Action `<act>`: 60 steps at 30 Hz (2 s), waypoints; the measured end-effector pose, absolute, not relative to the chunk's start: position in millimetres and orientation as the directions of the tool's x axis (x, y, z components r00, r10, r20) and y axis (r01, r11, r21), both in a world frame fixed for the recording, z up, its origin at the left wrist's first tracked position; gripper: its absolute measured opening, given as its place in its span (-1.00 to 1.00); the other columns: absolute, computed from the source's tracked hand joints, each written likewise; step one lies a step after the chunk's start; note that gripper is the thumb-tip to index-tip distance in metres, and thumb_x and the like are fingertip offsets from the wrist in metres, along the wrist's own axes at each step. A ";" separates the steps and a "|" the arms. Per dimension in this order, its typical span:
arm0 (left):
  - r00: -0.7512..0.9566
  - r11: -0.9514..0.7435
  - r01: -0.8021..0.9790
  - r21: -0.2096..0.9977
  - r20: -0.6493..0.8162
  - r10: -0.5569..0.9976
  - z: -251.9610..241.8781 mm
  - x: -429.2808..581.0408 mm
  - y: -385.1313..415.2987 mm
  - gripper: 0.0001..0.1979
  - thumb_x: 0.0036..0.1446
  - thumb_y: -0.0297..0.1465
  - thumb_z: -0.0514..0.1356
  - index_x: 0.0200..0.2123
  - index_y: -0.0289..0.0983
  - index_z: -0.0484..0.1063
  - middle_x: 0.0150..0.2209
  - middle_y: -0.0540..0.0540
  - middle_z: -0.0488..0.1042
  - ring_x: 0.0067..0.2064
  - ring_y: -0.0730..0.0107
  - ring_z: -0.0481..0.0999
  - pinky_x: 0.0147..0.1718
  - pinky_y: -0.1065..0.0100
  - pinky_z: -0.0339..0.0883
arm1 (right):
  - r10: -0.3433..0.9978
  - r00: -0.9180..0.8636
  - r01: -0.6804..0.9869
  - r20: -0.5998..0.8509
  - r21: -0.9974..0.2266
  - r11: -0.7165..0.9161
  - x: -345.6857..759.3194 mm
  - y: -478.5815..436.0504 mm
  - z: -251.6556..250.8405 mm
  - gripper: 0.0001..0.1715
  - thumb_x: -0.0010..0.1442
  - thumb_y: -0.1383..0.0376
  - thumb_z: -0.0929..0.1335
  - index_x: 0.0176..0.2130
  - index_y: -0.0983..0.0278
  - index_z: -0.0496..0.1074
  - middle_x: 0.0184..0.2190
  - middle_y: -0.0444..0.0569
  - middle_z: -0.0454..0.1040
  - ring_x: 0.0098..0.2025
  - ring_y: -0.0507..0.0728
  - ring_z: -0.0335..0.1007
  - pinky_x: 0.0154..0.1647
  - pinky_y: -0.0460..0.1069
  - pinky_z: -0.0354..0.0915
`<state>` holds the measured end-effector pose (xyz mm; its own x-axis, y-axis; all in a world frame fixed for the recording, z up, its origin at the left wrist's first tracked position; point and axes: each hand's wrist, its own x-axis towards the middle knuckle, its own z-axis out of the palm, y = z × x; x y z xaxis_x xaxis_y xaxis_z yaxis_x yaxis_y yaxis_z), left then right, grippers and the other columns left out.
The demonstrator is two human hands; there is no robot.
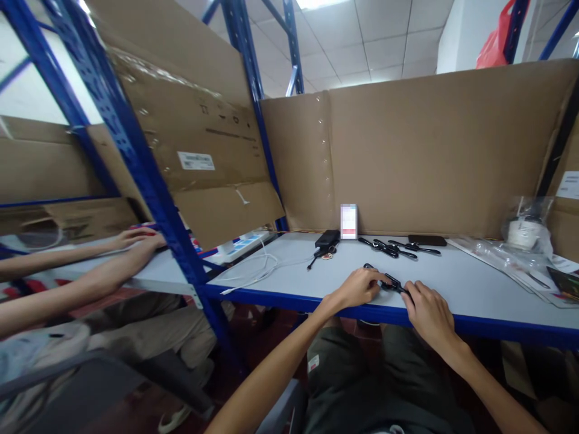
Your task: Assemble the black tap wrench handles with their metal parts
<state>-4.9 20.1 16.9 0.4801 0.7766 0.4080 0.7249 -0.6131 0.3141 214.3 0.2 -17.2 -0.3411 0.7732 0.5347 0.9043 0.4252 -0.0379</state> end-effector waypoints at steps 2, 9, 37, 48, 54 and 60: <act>0.468 -0.606 0.734 0.308 0.418 0.779 17.4 -3.0 24.1 -0.52 0.04 -0.60 0.10 -0.05 -0.16 0.64 -0.28 -0.05 0.58 -0.28 0.30 0.50 -0.18 0.37 0.30 | 0.770 -0.344 0.902 0.538 -0.039 0.430 214.0 0.6 -17.8 -0.83 0.44 0.28 0.31 -0.04 0.22 0.49 -0.19 -0.02 0.56 -0.23 0.16 0.49 -0.21 0.01 0.16; 0.432 -0.576 0.748 0.331 0.416 0.800 15.5 -11.2 21.9 -0.56 -0.01 -0.61 0.11 -0.11 -0.23 0.63 -0.40 -0.03 0.53 -0.40 0.35 0.42 -0.32 0.39 0.24 | 0.790 -0.341 0.908 0.510 -0.040 0.418 214.5 -0.8 -16.5 -0.83 0.44 0.27 0.30 -0.04 0.23 0.48 -0.17 -0.03 0.56 -0.21 0.18 0.50 -0.19 0.03 0.19; 0.468 -0.602 0.728 0.329 0.403 0.786 18.8 -2.6 22.4 -0.60 0.14 -0.56 0.16 -0.03 -0.16 0.64 -0.28 -0.05 0.61 -0.33 0.36 0.50 -0.23 0.39 0.31 | 0.796 -0.349 0.905 0.495 -0.043 0.424 214.0 -3.9 -12.2 -0.80 0.46 0.28 0.27 -0.05 0.22 0.48 -0.17 -0.01 0.56 -0.21 0.16 0.49 -0.20 0.02 0.17; 0.434 -0.546 0.804 0.236 0.394 0.810 19.5 6.4 29.2 -0.89 0.32 -0.37 0.20 -0.17 -0.20 0.53 -0.29 -0.06 0.57 -0.26 0.27 0.54 -0.29 0.38 0.24 | 0.785 -0.347 0.903 0.514 -0.043 0.427 213.0 -3.2 -13.9 -0.82 0.46 0.29 0.28 -0.07 0.22 0.47 -0.20 -0.03 0.55 -0.21 0.16 0.49 -0.20 0.02 0.17; 0.370 -0.485 0.837 0.252 0.391 0.843 16.2 4.1 35.2 -0.86 0.37 -0.30 0.17 -0.19 -0.22 0.47 -0.31 -0.08 0.59 -0.28 0.23 0.56 -0.33 0.36 0.23 | 0.785 -0.342 0.906 0.517 -0.040 0.421 213.4 -2.9 -13.4 -0.84 0.45 0.29 0.29 -0.08 0.23 0.47 -0.20 -0.03 0.56 -0.21 0.16 0.49 -0.20 0.02 0.17; 0.356 -0.484 0.829 0.279 0.403 0.843 11.1 -5.1 36.7 -0.89 0.38 -0.33 0.14 -0.13 -0.21 0.44 -0.27 -0.07 0.60 -0.25 0.25 0.56 -0.28 0.36 0.27 | 0.811 -0.338 0.908 0.478 -0.060 0.414 212.3 -4.0 -9.2 -0.80 0.45 0.29 0.28 -0.05 0.24 0.48 -0.16 0.00 0.57 -0.19 0.17 0.52 -0.17 0.01 0.21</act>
<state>-5.1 36.7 11.1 0.3563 0.8428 0.4034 0.8292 -0.4842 0.2793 212.3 -4.0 -9.2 -0.3383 0.8109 0.4775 0.9082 0.4141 -0.0599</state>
